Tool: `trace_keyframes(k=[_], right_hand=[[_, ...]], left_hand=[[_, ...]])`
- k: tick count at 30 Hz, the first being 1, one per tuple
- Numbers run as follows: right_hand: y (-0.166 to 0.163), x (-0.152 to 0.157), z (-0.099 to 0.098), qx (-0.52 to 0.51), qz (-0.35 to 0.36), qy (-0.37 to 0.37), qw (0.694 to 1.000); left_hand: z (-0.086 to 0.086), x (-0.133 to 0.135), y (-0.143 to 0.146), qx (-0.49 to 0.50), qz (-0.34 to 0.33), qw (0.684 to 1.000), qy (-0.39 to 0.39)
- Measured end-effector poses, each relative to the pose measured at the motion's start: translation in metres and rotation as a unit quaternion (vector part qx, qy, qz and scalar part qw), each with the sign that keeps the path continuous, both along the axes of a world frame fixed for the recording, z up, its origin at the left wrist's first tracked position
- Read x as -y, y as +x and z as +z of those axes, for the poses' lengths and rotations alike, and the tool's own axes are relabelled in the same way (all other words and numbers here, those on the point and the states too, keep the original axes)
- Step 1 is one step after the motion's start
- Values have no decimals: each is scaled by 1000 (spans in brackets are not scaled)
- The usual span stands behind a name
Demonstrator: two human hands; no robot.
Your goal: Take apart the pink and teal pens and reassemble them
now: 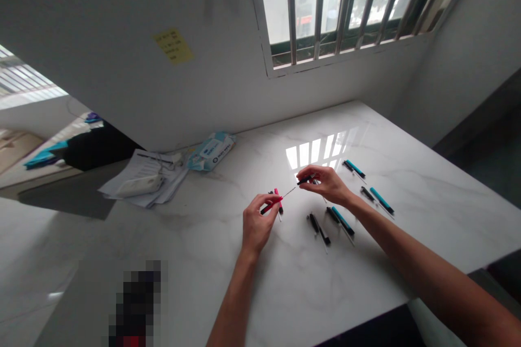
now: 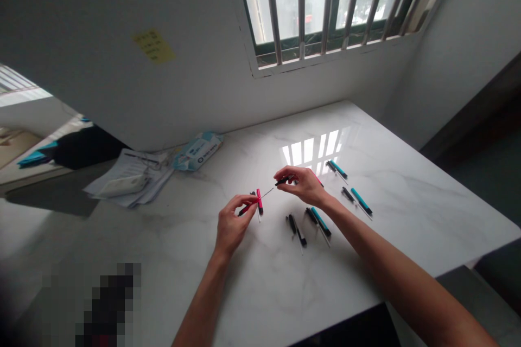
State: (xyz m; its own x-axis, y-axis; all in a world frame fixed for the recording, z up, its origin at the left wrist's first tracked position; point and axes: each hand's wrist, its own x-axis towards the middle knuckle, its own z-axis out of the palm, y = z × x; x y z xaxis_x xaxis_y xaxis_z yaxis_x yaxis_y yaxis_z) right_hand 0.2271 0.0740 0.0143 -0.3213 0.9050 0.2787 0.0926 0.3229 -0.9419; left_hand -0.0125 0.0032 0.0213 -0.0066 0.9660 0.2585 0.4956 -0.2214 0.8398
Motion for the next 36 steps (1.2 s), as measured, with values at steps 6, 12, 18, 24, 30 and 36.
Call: trace_keyframes(k=[6, 12, 18, 24, 30, 36], right_hand=[[-2, 2, 1, 8, 36, 0, 999], [-10, 8, -3, 24, 58, 12, 998], [-17, 17, 0, 27, 86, 31, 995], [-15, 16, 2, 59, 90, 40, 993], [-14, 16, -1, 120, 60, 30, 990], [-3, 8, 4, 152, 101, 66, 981]], left_hand=[[-1, 0, 0, -1, -3, 1000, 2], [-1, 1, 3, 13, -25, 1000, 2], [-5, 4, 10, -6, -49, 999, 21], [-7, 4, 10, -9, -51, 998, 38], [-6, 4, 10, -8, -50, 998, 47], [-11, 2, 5, 2, -42, 998, 39]])
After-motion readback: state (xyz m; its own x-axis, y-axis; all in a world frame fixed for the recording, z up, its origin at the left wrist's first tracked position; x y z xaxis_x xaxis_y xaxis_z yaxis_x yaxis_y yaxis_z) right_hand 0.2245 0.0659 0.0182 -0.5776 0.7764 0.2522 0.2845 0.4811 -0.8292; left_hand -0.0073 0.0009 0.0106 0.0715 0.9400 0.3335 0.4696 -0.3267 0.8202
